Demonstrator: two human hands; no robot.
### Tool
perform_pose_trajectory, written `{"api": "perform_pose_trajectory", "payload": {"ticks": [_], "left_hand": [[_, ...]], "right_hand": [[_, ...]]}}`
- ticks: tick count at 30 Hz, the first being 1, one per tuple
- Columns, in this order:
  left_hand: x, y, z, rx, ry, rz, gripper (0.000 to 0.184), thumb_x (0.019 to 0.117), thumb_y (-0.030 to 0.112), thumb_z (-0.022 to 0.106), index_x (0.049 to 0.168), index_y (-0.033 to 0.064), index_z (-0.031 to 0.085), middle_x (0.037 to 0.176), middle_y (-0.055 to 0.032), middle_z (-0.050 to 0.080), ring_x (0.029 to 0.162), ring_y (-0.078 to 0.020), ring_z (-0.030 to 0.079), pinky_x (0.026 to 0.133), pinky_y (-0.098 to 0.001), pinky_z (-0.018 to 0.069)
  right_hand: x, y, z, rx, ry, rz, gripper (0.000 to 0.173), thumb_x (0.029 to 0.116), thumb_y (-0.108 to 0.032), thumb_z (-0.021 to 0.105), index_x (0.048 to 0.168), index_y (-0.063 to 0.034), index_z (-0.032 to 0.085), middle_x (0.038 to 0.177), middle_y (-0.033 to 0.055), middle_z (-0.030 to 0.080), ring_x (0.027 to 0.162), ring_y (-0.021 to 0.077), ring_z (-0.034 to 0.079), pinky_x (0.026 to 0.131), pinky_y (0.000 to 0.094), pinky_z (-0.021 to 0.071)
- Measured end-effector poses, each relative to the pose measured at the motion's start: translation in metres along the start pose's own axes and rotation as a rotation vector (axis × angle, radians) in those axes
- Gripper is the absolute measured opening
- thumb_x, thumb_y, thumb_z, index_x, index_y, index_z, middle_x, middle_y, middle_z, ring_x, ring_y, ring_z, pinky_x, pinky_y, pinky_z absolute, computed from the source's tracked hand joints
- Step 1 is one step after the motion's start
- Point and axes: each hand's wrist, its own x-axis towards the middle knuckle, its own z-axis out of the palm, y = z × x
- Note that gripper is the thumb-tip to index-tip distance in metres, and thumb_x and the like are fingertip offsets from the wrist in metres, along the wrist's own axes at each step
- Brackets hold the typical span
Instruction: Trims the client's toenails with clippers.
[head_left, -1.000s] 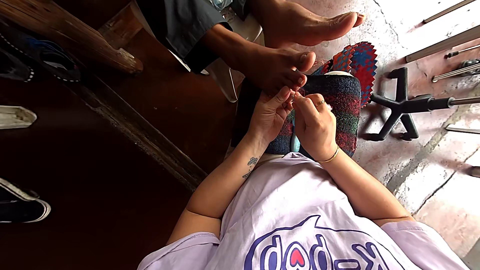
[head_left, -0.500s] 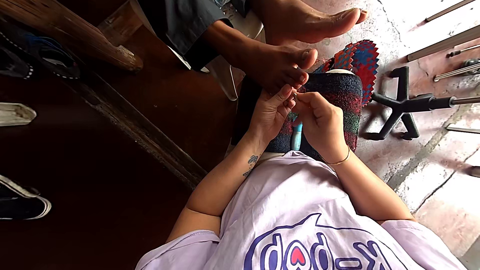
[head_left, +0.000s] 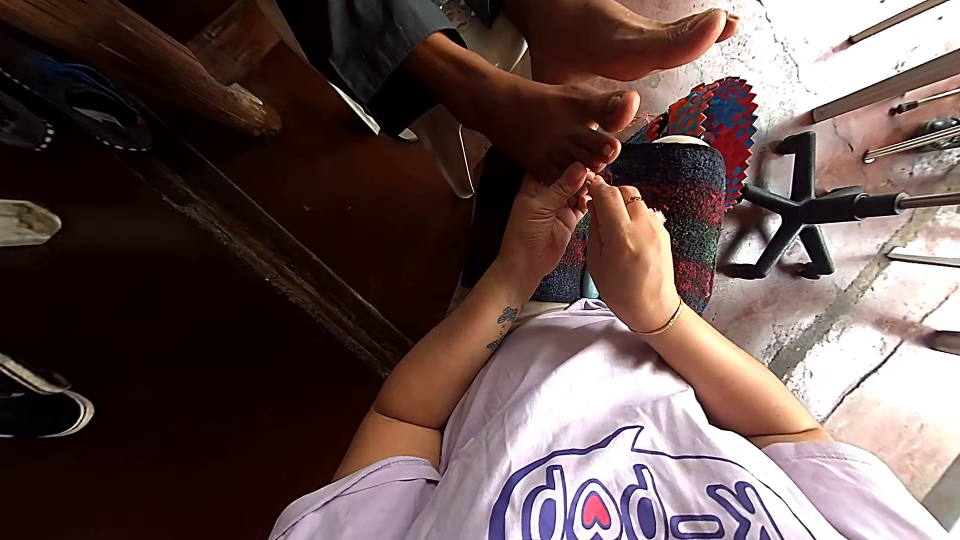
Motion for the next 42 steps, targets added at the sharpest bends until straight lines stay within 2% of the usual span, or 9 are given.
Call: {"api": "perform_pose_trajectory", "payload": {"ticks": [13, 18, 23, 26, 29, 32, 35, 38, 42], "left_hand": [[-0.001, -0.001, 0.006, -0.002, 0.059, 0.004, 0.021, 0.0984, -0.007, 0.054, 0.111, 0.0087, 0.053, 0.096, -0.0073, 0.068, 0.085, -0.013, 0.069, 0.082, -0.0264, 0.0577], [0.002, -0.001, 0.0, -0.012, 0.005, 0.008, 0.02, 0.0987, -0.008, 0.054, 0.112, 0.007, 0.055, 0.103, -0.0088, 0.067, 0.086, -0.0123, 0.068, 0.08, -0.0234, 0.0574], [0.001, 0.001, 0.001, 0.025, 0.055, -0.03, 0.018, 0.0995, -0.005, 0.053, 0.111, 0.0081, 0.057, 0.098, -0.0066, 0.068, 0.084, -0.012, 0.067, 0.082, -0.0257, 0.0571], [-0.004, 0.004, 0.002, 0.034, 0.029, -0.102, 0.012, 0.1049, 0.01, 0.051, 0.113, 0.0114, 0.06, 0.095, -0.0054, 0.068, 0.085, -0.0145, 0.069, 0.08, -0.0295, 0.0589], [-0.006, 0.001, 0.004, 0.021, -0.072, -0.181, 0.034, 0.1093, 0.039, 0.04, 0.108, 0.0194, 0.068, 0.101, -0.003, 0.074, 0.091, -0.0145, 0.072, 0.08, -0.0297, 0.0594], [-0.004, -0.002, 0.01, -0.01, -0.098, -0.152, 0.029, 0.1086, 0.03, 0.043, 0.104, 0.0174, 0.07, 0.102, -0.0022, 0.074, 0.094, -0.013, 0.071, 0.087, -0.0308, 0.0581], [-0.012, 0.001, 0.018, 0.071, -0.057, -0.116, 0.018, 0.104, 0.025, 0.055, 0.102, 0.0173, 0.071, 0.097, 0.0023, 0.071, 0.087, -0.0061, 0.069, 0.081, -0.022, 0.0572], [-0.025, 0.003, 0.016, 0.152, -0.065, -0.089, 0.014, 0.1023, 0.031, 0.06, 0.104, 0.0197, 0.069, 0.097, 0.0049, 0.066, 0.083, -0.0039, 0.065, 0.077, -0.0201, 0.0552], [-0.013, -0.003, 0.019, 0.095, -0.031, -0.075, 0.007, 0.101, 0.021, 0.062, 0.099, 0.0185, 0.068, 0.096, 0.0037, 0.064, 0.085, -0.005, 0.062, 0.08, -0.0201, 0.0535]], "right_hand": [[-0.001, 0.002, 0.003, 0.002, 0.013, -0.009, 0.028, 0.0999, 0.002, 0.055, 0.125, 0.0073, 0.065, 0.097, 0.0221, 0.066, 0.081, 0.032, 0.069, 0.064, 0.0383, 0.056], [0.002, 0.011, -0.002, 0.242, 0.038, -0.006, 0.019, 0.1022, -0.003, 0.057, 0.116, 0.0048, 0.067, 0.094, 0.0157, 0.07, 0.079, 0.021, 0.07, 0.069, 0.0307, 0.0572], [0.005, 0.041, -0.006, 0.401, -0.005, -0.112, 0.016, 0.0983, -0.005, 0.064, 0.108, 0.0016, 0.075, 0.089, 0.0114, 0.074, 0.075, 0.0134, 0.07, 0.069, 0.0265, 0.0566], [0.005, 0.045, -0.021, 0.712, -0.052, 0.121, 0.015, 0.1018, -0.006, 0.061, 0.112, 0.0012, 0.068, 0.08, 0.0, 0.069, 0.063, -0.0013, 0.061, 0.056, 0.0139, 0.0515], [0.005, 0.047, -0.035, 0.942, -0.129, 0.29, 0.018, 0.1049, -0.009, 0.055, 0.121, -0.0061, 0.062, 0.078, -0.0019, 0.066, 0.053, 0.0016, 0.057, 0.044, 0.0151, 0.0486], [0.006, 0.045, -0.044, 0.785, -0.136, 0.233, 0.021, 0.1017, -0.006, 0.06, 0.122, -0.005, 0.067, 0.086, -0.0012, 0.07, 0.058, 0.0001, 0.059, 0.049, 0.0135, 0.0499], [0.006, 0.04, -0.045, 0.56, -0.054, 0.124, 0.021, 0.0993, -0.009, 0.065, 0.118, -0.004, 0.073, 0.096, 0.0014, 0.075, 0.074, -0.0014, 0.065, 0.065, 0.0134, 0.0538], [0.005, 0.032, -0.044, 0.462, -0.036, 0.087, 0.02, 0.1015, -0.012, 0.063, 0.117, -0.0035, 0.073, 0.093, 0.0028, 0.073, 0.075, 0.0005, 0.065, 0.068, 0.0153, 0.0542], [0.006, 0.026, -0.04, 0.349, -0.031, 0.058, 0.023, 0.1017, -0.01, 0.061, 0.119, -0.004, 0.075, 0.097, 0.007, 0.076, 0.077, 0.0058, 0.069, 0.07, 0.0191, 0.0557]]}}
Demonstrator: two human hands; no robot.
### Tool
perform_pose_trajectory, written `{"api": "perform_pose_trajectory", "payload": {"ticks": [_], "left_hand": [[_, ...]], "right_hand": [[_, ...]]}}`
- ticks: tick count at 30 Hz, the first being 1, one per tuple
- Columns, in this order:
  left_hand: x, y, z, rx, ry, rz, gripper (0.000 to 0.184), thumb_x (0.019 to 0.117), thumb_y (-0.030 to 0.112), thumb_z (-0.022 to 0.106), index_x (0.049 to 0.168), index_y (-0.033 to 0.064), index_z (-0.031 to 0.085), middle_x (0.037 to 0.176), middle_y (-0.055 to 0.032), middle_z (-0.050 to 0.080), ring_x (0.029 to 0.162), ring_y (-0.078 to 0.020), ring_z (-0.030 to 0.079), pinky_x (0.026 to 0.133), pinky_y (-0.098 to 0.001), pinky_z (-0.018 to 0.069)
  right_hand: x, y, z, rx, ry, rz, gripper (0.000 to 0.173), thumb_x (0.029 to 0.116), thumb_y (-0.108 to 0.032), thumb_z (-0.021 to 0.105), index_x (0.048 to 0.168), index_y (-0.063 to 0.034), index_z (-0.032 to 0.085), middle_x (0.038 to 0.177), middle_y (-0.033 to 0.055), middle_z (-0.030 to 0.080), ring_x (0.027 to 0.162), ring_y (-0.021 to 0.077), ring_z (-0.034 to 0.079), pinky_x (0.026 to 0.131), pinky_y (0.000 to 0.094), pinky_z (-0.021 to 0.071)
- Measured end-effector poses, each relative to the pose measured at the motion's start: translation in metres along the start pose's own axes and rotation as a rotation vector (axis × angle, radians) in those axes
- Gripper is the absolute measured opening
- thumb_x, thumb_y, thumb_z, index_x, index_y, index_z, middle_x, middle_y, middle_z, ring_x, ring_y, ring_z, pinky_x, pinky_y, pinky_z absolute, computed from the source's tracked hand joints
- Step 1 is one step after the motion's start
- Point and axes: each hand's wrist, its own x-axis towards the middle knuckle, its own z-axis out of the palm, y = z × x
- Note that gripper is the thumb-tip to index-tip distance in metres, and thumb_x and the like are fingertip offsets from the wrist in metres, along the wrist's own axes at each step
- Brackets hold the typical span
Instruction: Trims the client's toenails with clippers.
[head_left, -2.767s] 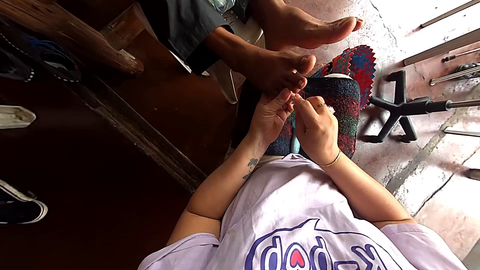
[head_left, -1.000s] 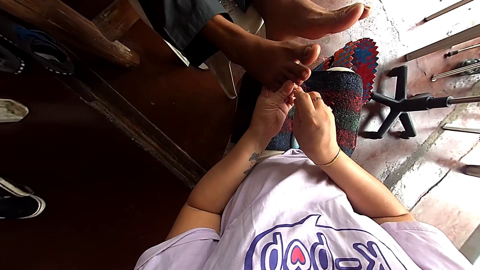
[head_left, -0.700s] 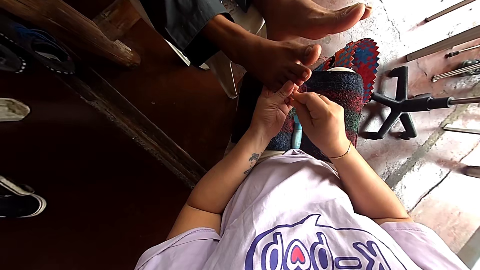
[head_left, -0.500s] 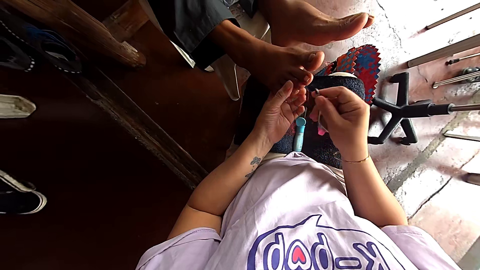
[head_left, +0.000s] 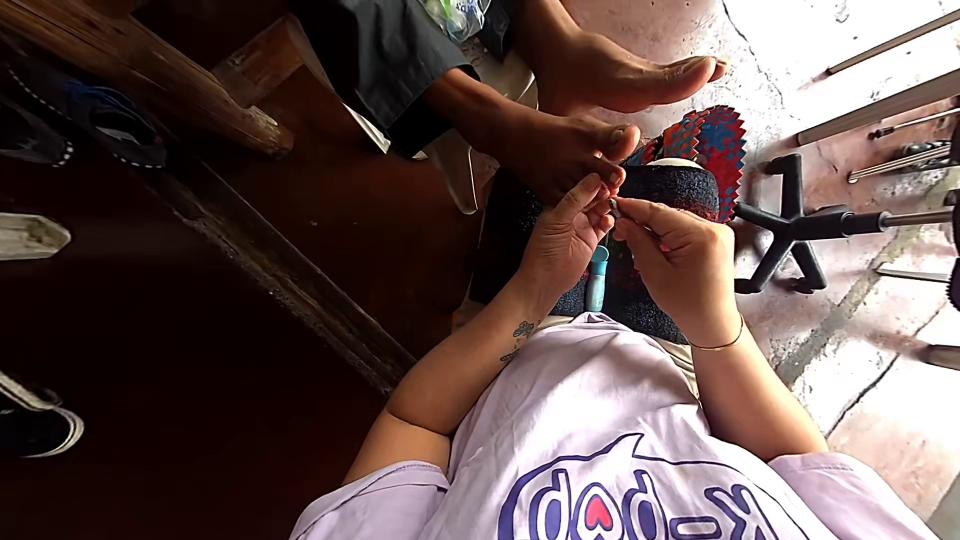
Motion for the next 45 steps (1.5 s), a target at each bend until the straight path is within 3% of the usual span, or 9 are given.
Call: {"api": "perform_pose_trajectory", "payload": {"ticks": [8, 11, 20, 24, 27, 31, 35, 41, 45], "left_hand": [[0.002, 0.0, 0.003, -0.062, 0.059, -0.01, 0.003, 0.0979, 0.014, 0.066, 0.099, 0.0161, 0.068, 0.093, 0.0026, 0.066, 0.08, -0.0038, 0.064, 0.078, -0.0174, 0.0541], [0.013, -0.003, 0.0, -0.173, 0.065, -0.006, 0.007, 0.0989, 0.004, 0.06, 0.098, 0.0077, 0.066, 0.091, -0.0045, 0.067, 0.081, -0.011, 0.065, 0.08, -0.0258, 0.0554], [0.016, -0.004, -0.001, -0.135, 0.111, -0.029, 0.005, 0.0974, 0.005, 0.063, 0.102, 0.0072, 0.065, 0.093, -0.0063, 0.067, 0.082, -0.0126, 0.065, 0.079, -0.0274, 0.0556], [0.016, -0.004, 0.001, -0.168, 0.118, -0.019, 0.007, 0.098, 0.002, 0.062, 0.102, 0.0068, 0.065, 0.093, -0.0072, 0.068, 0.084, -0.0136, 0.067, 0.082, -0.0268, 0.0565], [0.016, -0.004, 0.0, -0.154, 0.104, -0.019, 0.007, 0.0981, 0.003, 0.061, 0.101, 0.0069, 0.067, 0.095, -0.0068, 0.069, 0.085, -0.0126, 0.067, 0.081, -0.0253, 0.0561], [0.004, -0.002, 0.004, -0.005, 0.097, -0.01, 0.007, 0.0965, 0.013, 0.068, 0.102, 0.016, 0.069, 0.096, 0.0017, 0.068, 0.083, -0.0047, 0.065, 0.081, -0.0187, 0.0546], [0.001, -0.001, 0.006, 0.002, 0.073, 0.006, 0.007, 0.0979, 0.013, 0.066, 0.104, 0.016, 0.069, 0.1, 0.0022, 0.068, 0.089, -0.005, 0.066, 0.087, -0.0199, 0.0543], [0.017, -0.006, 0.003, -0.139, 0.089, 0.021, 0.009, 0.1003, 0.003, 0.057, 0.099, 0.0061, 0.066, 0.097, -0.0058, 0.067, 0.09, -0.013, 0.066, 0.089, -0.0278, 0.0553], [0.017, -0.006, 0.003, -0.142, 0.082, 0.016, 0.008, 0.1009, 0.004, 0.057, 0.1, 0.0073, 0.064, 0.099, -0.0053, 0.067, 0.091, -0.0127, 0.066, 0.088, -0.027, 0.0556]], "right_hand": [[0.003, -0.003, 0.001, -0.08, -0.03, 0.01, 0.025, 0.102, -0.01, 0.061, 0.122, -0.0048, 0.075, 0.093, 0.0081, 0.076, 0.072, 0.0095, 0.069, 0.066, 0.0239, 0.0573], [0.004, -0.004, 0.001, -0.088, -0.039, 0.028, 0.025, 0.1026, -0.011, 0.06, 0.122, -0.0049, 0.075, 0.088, 0.007, 0.076, 0.066, 0.0085, 0.066, 0.062, 0.0239, 0.0554], [0.005, -0.006, 0.001, -0.059, -0.056, 0.087, 0.026, 0.1039, -0.011, 0.058, 0.123, -0.004, 0.073, 0.083, 0.0052, 0.073, 0.059, 0.0064, 0.063, 0.055, 0.0229, 0.0537], [0.005, -0.004, 0.005, -0.107, -0.025, 0.055, 0.025, 0.1031, -0.01, 0.057, 0.12, -0.0025, 0.075, 0.085, 0.0062, 0.075, 0.065, 0.0087, 0.067, 0.06, 0.0247, 0.0557], [0.005, -0.008, 0.006, -0.191, -0.008, -0.002, 0.025, 0.1022, -0.007, 0.058, 0.121, -0.0008, 0.074, 0.092, 0.0118, 0.076, 0.078, 0.0185, 0.073, 0.07, 0.0324, 0.0583], [0.003, -0.008, 0.013, -0.292, 0.031, -0.047, 0.025, 0.1019, -0.006, 0.058, 0.121, -0.0001, 0.073, 0.097, 0.0165, 0.076, 0.081, 0.0281, 0.074, 0.068, 0.0408, 0.0579], [0.001, -0.004, 0.022, -0.342, 0.084, -0.089, 0.024, 0.1017, -0.005, 0.058, 0.12, 0.0007, 0.073, 0.098, 0.0174, 0.074, 0.083, 0.0286, 0.073, 0.068, 0.0397, 0.0578], [0.0, 0.005, 0.031, -0.394, 0.135, -0.146, 0.022, 0.1019, -0.006, 0.057, 0.116, -0.002, 0.073, 0.107, 0.0156, 0.073, 0.104, 0.032, 0.067, 0.094, 0.0471, 0.0485], [0.001, 0.003, 0.024, -0.249, 0.108, -0.084, 0.021, 0.1014, -0.008, 0.06, 0.116, -0.0032, 0.075, 0.108, 0.0123, 0.075, 0.105, 0.0295, 0.067, 0.092, 0.0457, 0.0492]]}}
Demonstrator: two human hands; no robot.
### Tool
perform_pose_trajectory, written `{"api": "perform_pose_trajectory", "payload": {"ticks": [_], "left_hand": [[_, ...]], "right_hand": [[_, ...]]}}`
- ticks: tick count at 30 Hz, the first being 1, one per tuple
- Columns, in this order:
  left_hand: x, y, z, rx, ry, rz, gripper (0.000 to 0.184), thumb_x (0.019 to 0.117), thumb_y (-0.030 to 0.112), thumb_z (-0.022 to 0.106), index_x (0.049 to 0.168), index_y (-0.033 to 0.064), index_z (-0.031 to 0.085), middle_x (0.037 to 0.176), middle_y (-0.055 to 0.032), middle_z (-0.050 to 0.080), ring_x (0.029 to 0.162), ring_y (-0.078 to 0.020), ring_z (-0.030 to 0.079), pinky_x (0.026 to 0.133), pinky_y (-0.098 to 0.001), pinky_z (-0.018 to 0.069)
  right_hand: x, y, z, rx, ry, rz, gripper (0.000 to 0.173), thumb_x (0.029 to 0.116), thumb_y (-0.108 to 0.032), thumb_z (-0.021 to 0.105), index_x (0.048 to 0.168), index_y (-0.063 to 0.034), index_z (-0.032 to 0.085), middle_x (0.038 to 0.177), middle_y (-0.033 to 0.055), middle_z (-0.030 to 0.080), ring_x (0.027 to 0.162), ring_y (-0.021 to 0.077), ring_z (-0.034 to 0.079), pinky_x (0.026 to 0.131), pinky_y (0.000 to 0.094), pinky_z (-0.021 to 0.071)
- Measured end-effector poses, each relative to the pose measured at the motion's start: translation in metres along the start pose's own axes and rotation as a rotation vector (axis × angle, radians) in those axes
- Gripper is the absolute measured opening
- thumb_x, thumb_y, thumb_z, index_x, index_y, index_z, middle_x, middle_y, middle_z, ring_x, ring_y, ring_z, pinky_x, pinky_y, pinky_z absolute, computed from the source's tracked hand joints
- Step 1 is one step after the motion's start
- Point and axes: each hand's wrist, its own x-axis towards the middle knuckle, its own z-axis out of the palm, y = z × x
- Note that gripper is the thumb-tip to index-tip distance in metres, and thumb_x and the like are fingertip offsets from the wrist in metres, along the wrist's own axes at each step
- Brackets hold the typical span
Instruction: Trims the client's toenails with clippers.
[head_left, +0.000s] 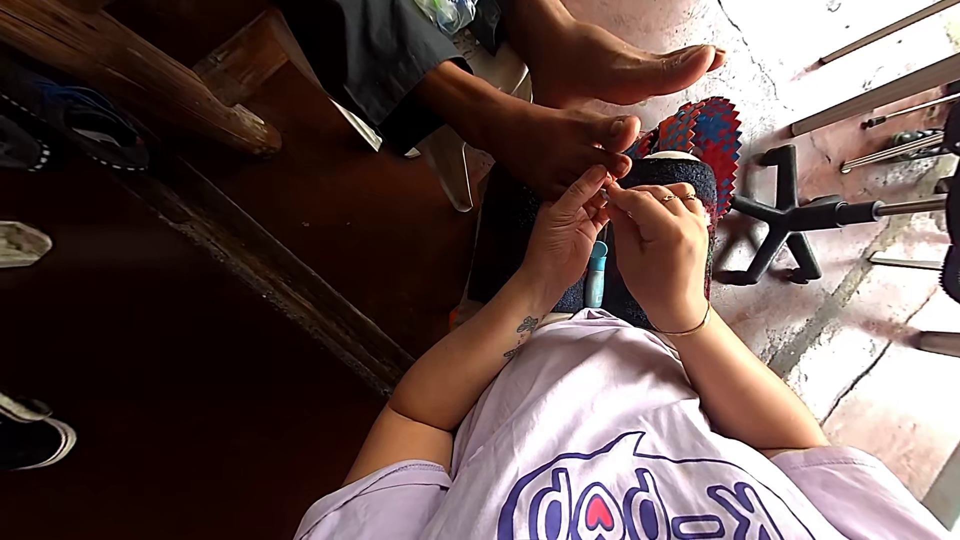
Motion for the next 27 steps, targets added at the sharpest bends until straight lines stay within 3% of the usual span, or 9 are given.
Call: {"api": "perform_pose_trajectory", "payload": {"ticks": [3, 6, 9, 11, 19, 23, 27], "left_hand": [[0.0, 0.001, -0.002, 0.012, -0.017, -0.011, 0.007, 0.1003, 0.006, 0.059, 0.1, 0.0068, 0.066, 0.096, -0.0057, 0.067, 0.089, -0.0134, 0.066, 0.087, -0.0286, 0.0552], [-0.005, 0.003, 0.0, 0.084, -0.013, -0.017, 0.006, 0.1, 0.011, 0.062, 0.102, 0.0125, 0.067, 0.096, -0.0003, 0.067, 0.088, -0.0088, 0.066, 0.087, -0.0252, 0.0551], [0.0, 0.001, -0.001, 0.026, -0.012, -0.002, 0.011, 0.1007, 0.004, 0.057, 0.097, 0.0082, 0.066, 0.094, -0.0038, 0.067, 0.088, -0.0123, 0.066, 0.088, -0.028, 0.055], [0.0, 0.002, 0.0, 0.042, -0.003, -0.008, 0.011, 0.1012, 0.005, 0.056, 0.098, 0.0082, 0.066, 0.093, -0.0035, 0.067, 0.087, -0.0121, 0.065, 0.088, -0.0283, 0.0544], [0.001, 0.001, -0.001, 0.033, 0.001, -0.007, 0.011, 0.1005, 0.004, 0.058, 0.098, 0.0082, 0.068, 0.096, -0.0037, 0.068, 0.089, -0.0122, 0.066, 0.088, -0.0278, 0.0549], [0.0, 0.002, 0.002, 0.034, 0.049, -0.017, 0.008, 0.0997, 0.004, 0.06, 0.101, 0.0088, 0.066, 0.098, -0.0042, 0.069, 0.091, -0.0121, 0.067, 0.089, -0.0271, 0.0548], [0.0, 0.001, 0.002, 0.049, 0.061, -0.012, 0.009, 0.099, 0.004, 0.06, 0.096, 0.0082, 0.067, 0.092, -0.0042, 0.068, 0.084, -0.0108, 0.065, 0.078, -0.0236, 0.0549]], "right_hand": [[0.002, 0.004, -0.01, 0.128, -0.045, 0.08, 0.022, 0.0995, -0.008, 0.064, 0.117, -0.0054, 0.077, 0.104, 0.0091, 0.076, 0.099, 0.0233, 0.068, 0.087, 0.0394, 0.051], [0.002, 0.011, -0.01, 0.24, -0.04, 0.149, 0.021, 0.0984, -0.008, 0.065, 0.116, -0.0053, 0.078, 0.102, 0.0068, 0.078, 0.093, 0.0159, 0.071, 0.088, 0.033, 0.0531], [0.002, 0.013, -0.011, 0.334, -0.072, 0.214, 0.021, 0.0993, -0.01, 0.065, 0.117, -0.0049, 0.075, 0.097, 0.0031, 0.077, 0.087, 0.0043, 0.071, 0.084, 0.0218, 0.0563], [0.002, 0.015, -0.012, 0.373, -0.08, 0.226, 0.02, 0.0989, -0.009, 0.066, 0.116, -0.004, 0.075, 0.096, 0.0031, 0.077, 0.086, 0.0022, 0.07, 0.082, 0.019, 0.0556], [0.002, 0.013, -0.008, 0.215, -0.018, 0.097, 0.02, 0.0975, -0.007, 0.066, 0.114, -0.0028, 0.077, 0.1, 0.008, 0.078, 0.095, 0.0162, 0.073, 0.099, 0.0382, 0.0508], [0.003, 0.008, -0.007, 0.082, -0.004, 0.035, 0.021, 0.0977, -0.005, 0.064, 0.114, -0.0027, 0.078, 0.099, 0.0103, 0.078, 0.092, 0.0218, 0.074, 0.1, 0.0446, 0.0488], [0.003, 0.004, -0.004, -0.018, 0.018, -0.018, 0.021, 0.1002, -0.007, 0.062, 0.115, -0.0027, 0.076, 0.098, 0.011, 0.077, 0.091, 0.0226, 0.073, 0.099, 0.0473, 0.0488]]}}
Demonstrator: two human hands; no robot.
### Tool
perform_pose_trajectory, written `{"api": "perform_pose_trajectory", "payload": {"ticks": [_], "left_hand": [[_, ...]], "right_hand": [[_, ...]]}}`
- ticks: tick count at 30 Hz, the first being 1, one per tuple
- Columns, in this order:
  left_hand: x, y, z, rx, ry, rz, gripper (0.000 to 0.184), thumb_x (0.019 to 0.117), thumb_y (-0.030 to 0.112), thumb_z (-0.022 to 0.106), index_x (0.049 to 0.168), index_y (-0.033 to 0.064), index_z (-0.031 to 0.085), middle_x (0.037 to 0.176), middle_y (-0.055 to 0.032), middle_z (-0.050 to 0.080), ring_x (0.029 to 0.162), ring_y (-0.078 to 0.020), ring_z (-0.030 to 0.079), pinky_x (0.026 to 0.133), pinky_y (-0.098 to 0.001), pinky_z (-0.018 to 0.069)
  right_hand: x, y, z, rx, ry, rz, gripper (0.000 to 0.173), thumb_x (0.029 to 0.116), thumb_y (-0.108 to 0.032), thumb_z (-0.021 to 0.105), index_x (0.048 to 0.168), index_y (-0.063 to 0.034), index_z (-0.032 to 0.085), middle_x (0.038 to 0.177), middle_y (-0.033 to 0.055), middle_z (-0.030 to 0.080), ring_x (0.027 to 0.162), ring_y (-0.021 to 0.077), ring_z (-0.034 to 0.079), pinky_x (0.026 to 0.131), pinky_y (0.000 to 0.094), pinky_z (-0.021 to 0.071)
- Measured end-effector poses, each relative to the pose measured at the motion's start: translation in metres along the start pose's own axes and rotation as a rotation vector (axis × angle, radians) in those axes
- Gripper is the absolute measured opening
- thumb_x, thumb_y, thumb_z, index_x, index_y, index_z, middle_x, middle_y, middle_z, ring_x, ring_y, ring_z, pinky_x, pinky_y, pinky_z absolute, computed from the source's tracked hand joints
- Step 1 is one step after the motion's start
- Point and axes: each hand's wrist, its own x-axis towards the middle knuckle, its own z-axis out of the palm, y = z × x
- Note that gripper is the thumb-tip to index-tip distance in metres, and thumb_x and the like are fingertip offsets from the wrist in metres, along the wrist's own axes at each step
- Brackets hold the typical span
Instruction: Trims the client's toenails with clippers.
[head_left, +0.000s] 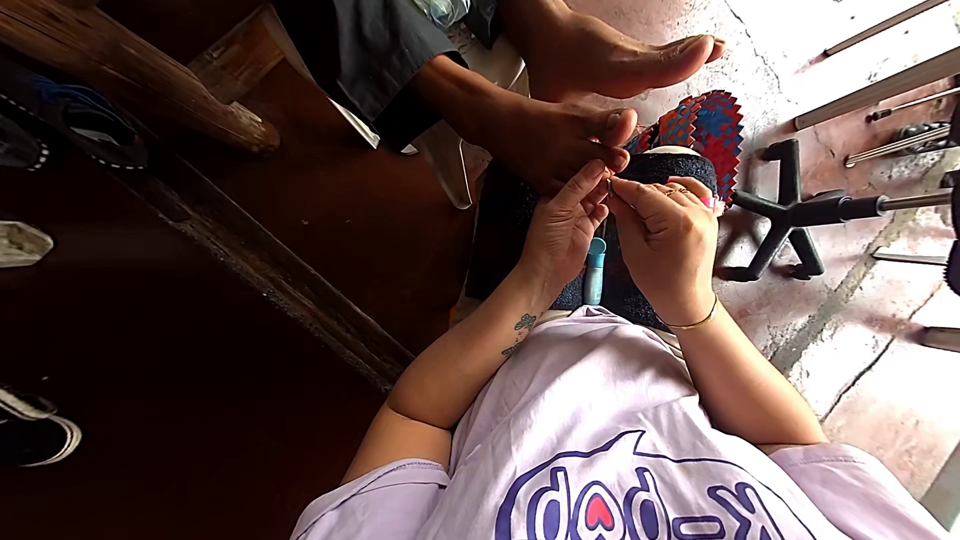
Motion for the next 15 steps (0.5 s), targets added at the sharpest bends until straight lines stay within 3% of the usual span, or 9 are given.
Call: {"api": "perform_pose_trajectory", "payload": {"ticks": [4, 8, 15], "left_hand": [[0.0, 0.002, 0.001, 0.017, 0.022, -0.007, 0.007, 0.0992, 0.005, 0.061, 0.101, 0.0091, 0.066, 0.099, -0.0045, 0.069, 0.089, -0.0109, 0.066, 0.08, -0.0242, 0.0549], [0.0, 0.001, 0.002, 0.016, 0.035, -0.009, 0.005, 0.0983, 0.005, 0.063, 0.099, 0.0083, 0.067, 0.097, -0.0044, 0.069, 0.089, -0.0109, 0.066, 0.081, -0.0245, 0.0548], [0.0, 0.001, 0.003, 0.017, 0.045, -0.011, 0.005, 0.0986, 0.006, 0.063, 0.098, 0.0085, 0.067, 0.097, -0.0042, 0.069, 0.09, -0.0112, 0.066, 0.082, -0.0242, 0.055]], "right_hand": [[-0.002, 0.002, 0.01, -0.066, 0.044, -0.018, 0.02, 0.1, -0.006, 0.061, 0.112, -0.0035, 0.076, 0.097, 0.0117, 0.076, 0.095, 0.0273, 0.071, 0.101, 0.0523, 0.0446], [-0.006, 0.003, 0.014, -0.109, 0.032, -0.038, 0.021, 0.1018, -0.008, 0.059, 0.116, -0.0038, 0.074, 0.102, 0.0125, 0.074, 0.104, 0.0292, 0.068, 0.103, 0.0536, 0.0434], [-0.007, 0.008, 0.02, -0.088, 0.047, -0.06, 0.023, 0.1012, -0.005, 0.057, 0.117, -0.0022, 0.074, 0.104, 0.0165, 0.072, 0.101, 0.0302, 0.07, 0.101, 0.0557, 0.0448]]}}
